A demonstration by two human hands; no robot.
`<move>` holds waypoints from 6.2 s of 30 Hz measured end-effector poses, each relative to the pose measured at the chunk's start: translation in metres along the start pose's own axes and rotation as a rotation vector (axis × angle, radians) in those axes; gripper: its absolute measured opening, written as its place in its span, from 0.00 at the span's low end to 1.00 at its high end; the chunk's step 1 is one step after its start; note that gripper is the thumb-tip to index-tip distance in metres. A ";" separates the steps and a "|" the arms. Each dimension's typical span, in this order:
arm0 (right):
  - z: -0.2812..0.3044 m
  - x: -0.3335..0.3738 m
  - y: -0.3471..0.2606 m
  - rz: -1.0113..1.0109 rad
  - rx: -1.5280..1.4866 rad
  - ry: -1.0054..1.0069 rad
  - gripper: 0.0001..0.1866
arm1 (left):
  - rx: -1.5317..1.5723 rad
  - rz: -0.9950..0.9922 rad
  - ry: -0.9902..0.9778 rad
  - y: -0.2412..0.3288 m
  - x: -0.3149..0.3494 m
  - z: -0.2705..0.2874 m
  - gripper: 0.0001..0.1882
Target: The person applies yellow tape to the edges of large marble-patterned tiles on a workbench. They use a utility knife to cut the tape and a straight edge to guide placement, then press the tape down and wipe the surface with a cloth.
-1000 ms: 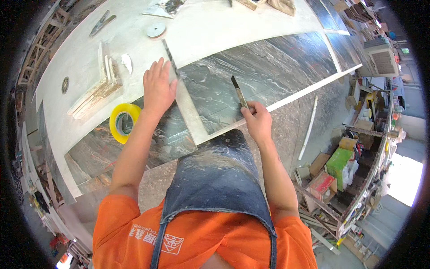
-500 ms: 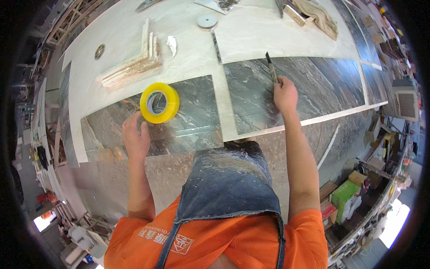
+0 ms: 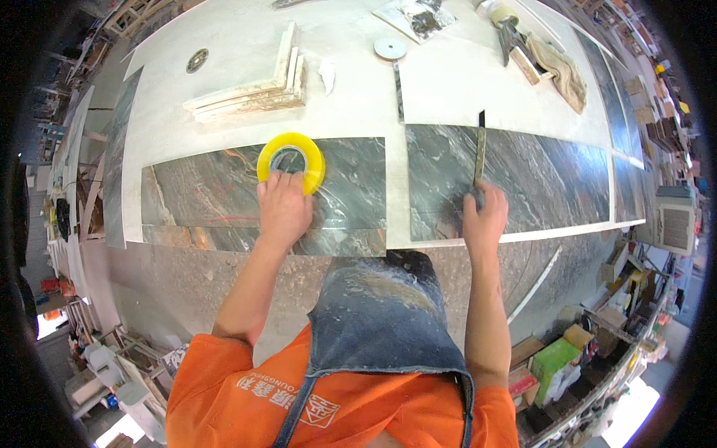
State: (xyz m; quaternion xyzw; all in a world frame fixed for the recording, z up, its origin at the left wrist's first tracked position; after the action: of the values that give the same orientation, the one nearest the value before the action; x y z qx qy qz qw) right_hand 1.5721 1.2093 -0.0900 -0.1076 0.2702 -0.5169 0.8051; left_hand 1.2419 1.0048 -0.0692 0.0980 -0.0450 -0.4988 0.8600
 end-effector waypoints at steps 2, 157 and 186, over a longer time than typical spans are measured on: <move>0.012 0.016 -0.008 -0.007 0.027 -0.006 0.21 | 0.027 0.001 -0.026 0.000 -0.004 -0.001 0.27; 0.207 -0.242 0.525 0.023 1.143 -0.837 0.12 | 0.280 0.678 -0.132 0.057 0.040 -0.148 0.11; 0.209 -0.241 0.522 0.164 1.065 -0.711 0.14 | -0.330 0.925 0.234 0.253 0.031 -0.093 0.31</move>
State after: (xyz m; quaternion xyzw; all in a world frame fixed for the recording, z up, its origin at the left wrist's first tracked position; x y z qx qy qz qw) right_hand 2.0137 1.6327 -0.0745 0.1631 -0.2991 -0.4497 0.8257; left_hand 1.4884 1.1120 -0.1062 -0.0141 0.0924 -0.0514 0.9943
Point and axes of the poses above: each hand's wrist, its own x-axis away from the middle knuckle, its own z-axis out of the back of the hand, y = z × x, the point moved 4 cm from there along -x, towards the middle knuckle, and after that the axes turned 5 degrees about y, right-handed, at the moved point
